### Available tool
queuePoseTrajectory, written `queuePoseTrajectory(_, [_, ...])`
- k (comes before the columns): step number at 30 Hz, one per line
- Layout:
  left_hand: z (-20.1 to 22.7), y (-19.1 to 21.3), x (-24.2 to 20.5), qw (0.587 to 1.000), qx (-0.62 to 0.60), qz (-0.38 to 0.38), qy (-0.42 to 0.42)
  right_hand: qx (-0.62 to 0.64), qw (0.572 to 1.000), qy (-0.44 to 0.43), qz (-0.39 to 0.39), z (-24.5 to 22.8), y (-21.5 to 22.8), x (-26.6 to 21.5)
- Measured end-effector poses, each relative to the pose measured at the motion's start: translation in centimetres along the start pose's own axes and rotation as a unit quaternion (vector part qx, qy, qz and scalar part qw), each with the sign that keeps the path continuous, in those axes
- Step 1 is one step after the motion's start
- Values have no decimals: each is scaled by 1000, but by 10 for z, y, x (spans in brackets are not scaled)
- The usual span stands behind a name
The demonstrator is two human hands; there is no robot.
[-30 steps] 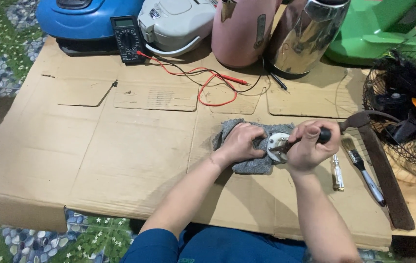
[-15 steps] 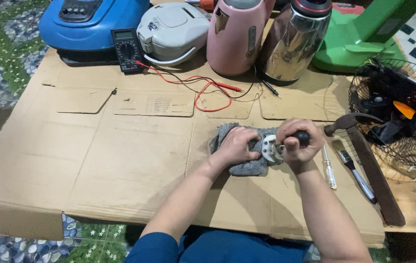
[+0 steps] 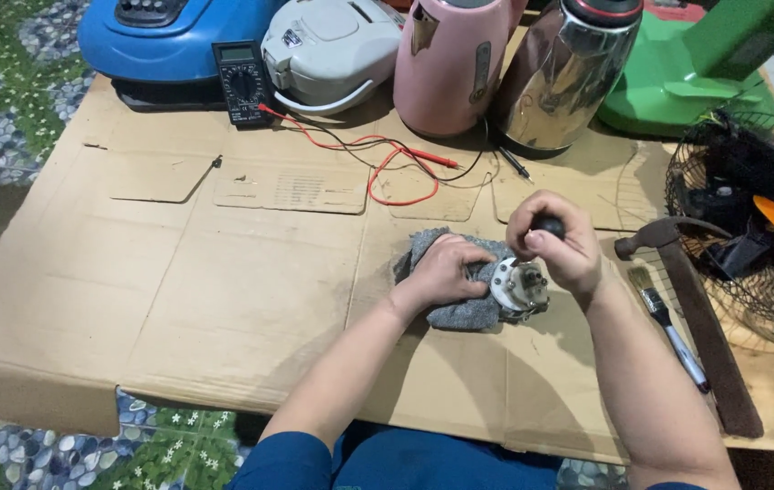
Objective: The person uses a screwdriver to adjust a small white electrical component resting on a cloth. They then use a multimeter to test the component's terminals.
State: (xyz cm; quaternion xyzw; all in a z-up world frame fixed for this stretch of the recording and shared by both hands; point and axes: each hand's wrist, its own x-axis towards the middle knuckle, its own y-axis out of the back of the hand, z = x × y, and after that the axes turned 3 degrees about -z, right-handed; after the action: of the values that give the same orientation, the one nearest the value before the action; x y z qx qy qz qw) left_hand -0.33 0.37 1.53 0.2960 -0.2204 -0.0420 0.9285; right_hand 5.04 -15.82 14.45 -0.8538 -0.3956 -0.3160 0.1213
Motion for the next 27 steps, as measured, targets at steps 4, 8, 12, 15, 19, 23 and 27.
queuePoseTrajectory(4, [-1,0,1,1000,3,-6,8,97,995,8,-2,8,16,0])
queuePoseTrajectory(8, [-2,0,1,1000,3,-6,8,151,988,2,-18,14,19,1])
queuePoseTrajectory(12, [-4,-3,1,1000,2,-8,17,161,986,2,-32,24,23,-2])
queuePoseTrajectory(15, [-3,-1,0,1000,-2,-13,22,159,987,0,-32,22,21,-1])
queuePoseTrajectory(19, [-3,-2,1,999,3,-21,25,158,987,3,-32,19,16,-1])
queuePoseTrajectory(23, [-3,-2,1,1000,2,-9,18,151,988,-26,-17,9,5,3])
queuePoseTrajectory(27, [-1,0,1,1000,6,-12,21,132,991,-30,-11,12,6,1])
